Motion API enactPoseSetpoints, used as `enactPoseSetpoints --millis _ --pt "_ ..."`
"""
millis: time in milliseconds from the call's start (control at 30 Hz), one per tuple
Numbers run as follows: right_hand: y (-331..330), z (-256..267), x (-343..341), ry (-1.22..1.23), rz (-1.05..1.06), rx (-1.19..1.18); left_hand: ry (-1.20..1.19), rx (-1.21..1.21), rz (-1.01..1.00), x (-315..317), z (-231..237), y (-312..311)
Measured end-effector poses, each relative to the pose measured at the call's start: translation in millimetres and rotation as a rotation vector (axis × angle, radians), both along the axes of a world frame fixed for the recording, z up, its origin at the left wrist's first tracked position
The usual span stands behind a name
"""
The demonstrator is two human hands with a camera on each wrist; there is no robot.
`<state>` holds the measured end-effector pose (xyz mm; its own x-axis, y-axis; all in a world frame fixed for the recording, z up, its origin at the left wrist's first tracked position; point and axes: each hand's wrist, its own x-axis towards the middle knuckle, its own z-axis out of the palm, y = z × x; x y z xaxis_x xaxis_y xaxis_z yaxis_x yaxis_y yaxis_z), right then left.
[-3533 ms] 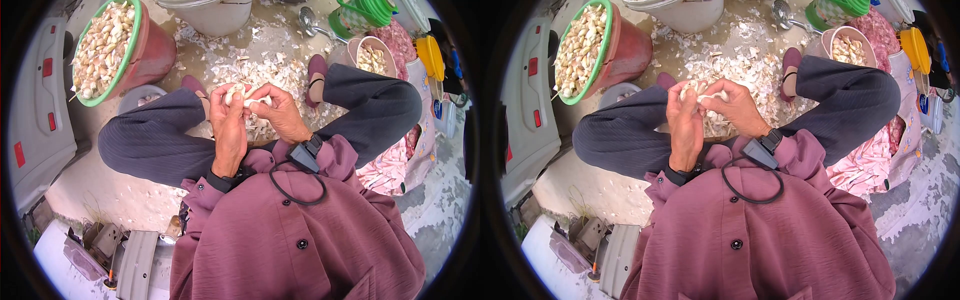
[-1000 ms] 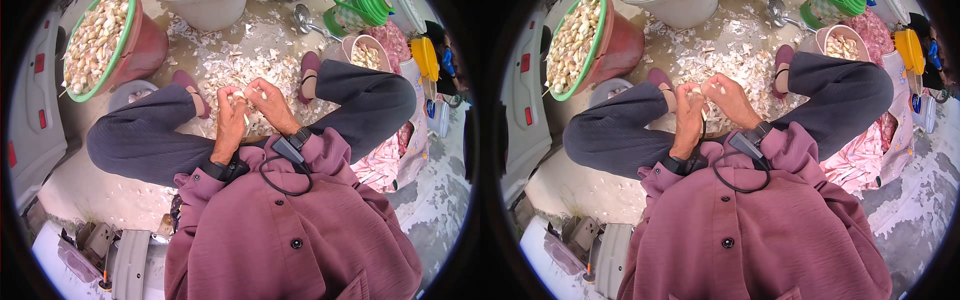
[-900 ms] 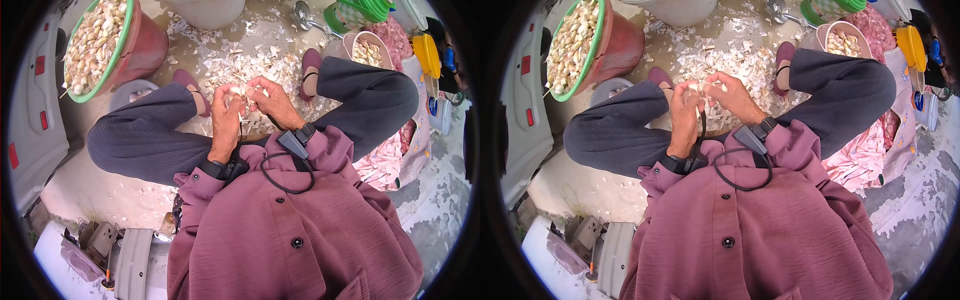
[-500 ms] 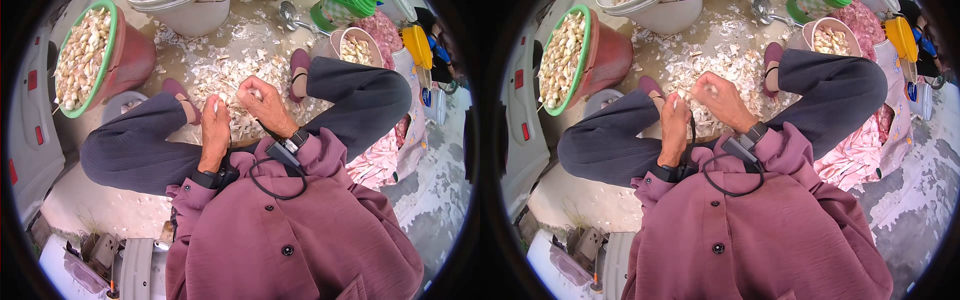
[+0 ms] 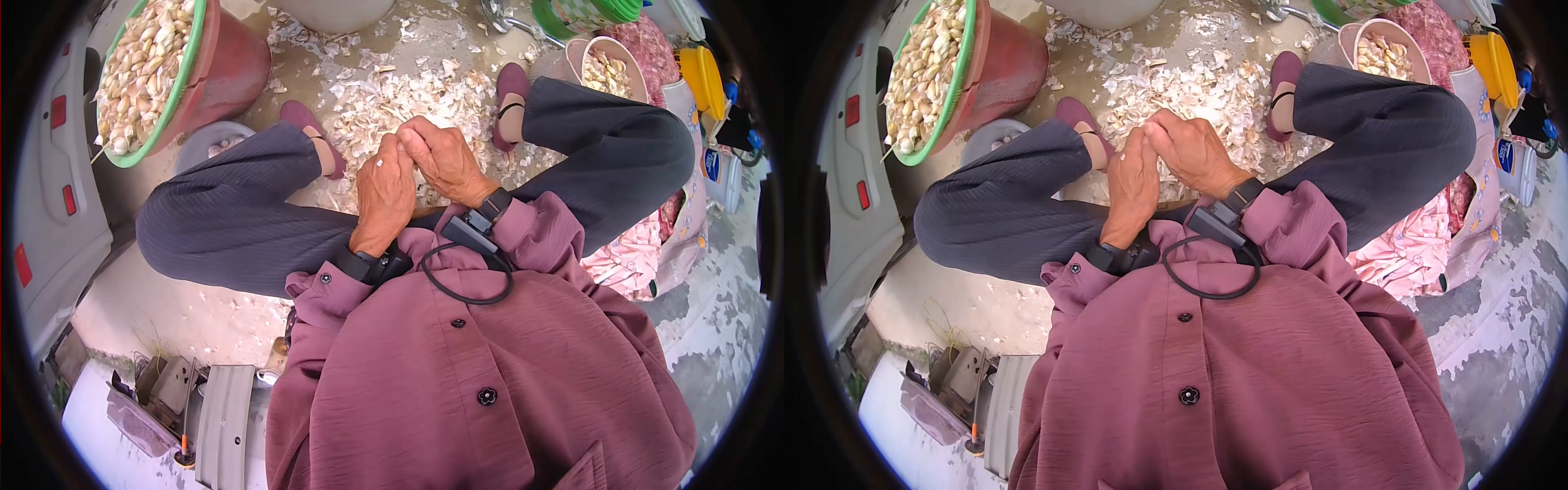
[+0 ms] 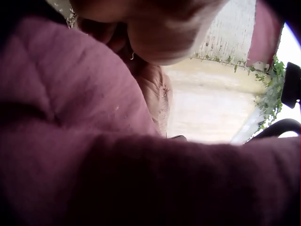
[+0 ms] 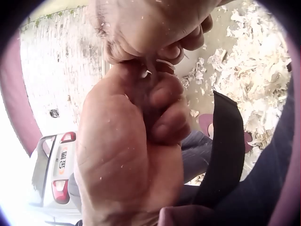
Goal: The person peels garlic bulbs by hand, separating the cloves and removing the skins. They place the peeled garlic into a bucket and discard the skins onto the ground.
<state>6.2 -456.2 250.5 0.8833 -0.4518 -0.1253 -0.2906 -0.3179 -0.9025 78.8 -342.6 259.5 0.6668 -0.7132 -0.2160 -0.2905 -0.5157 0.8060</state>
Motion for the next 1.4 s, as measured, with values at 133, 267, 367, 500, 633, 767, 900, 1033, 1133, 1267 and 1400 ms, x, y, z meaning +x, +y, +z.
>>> enactPoseSetpoints --millis 133,267,367,500,633,767,900,1033,1133,1267,1400 --pt "4 -10 -5 -0.018 -0.149 0.366 0.000 -0.010 0.028 -1 -4 -3" --pt "-2 -8 -3 0.031 -0.184 0.814 0.077 -0.104 0.099 2 -15 -3" --pt "-11 -10 -8 -0.137 -0.189 1.424 0.640 -0.360 0.349 4 -22 3" --pt "-20 -11 -9 -0.249 -0.272 1.395 0.762 -0.368 0.627 11 -31 8" --pt "-19 -7 -11 -0.276 -0.313 1.396 0.848 -0.495 0.589 14 -29 3" --pt "-19 -10 -16 -0.258 -0.262 1.396 0.952 -0.605 0.528 12 -19 1" --pt "-15 -3 -13 -0.213 -0.414 1.187 1.075 -0.601 0.458 14 -20 5" --pt "-28 -7 -24 -0.226 -0.132 1.456 1.198 -0.598 0.450 16 -22 8" --pt "-31 -9 -20 -0.346 -0.144 1.532 1.208 -0.629 0.422 17 -25 9" --pt "-33 -10 -15 -0.258 -0.360 1.508 1.078 -0.566 0.523 15 -22 3" --pt "-38 5 -1 -0.214 -0.430 1.431 0.915 -0.298 0.352 13 -23 5"
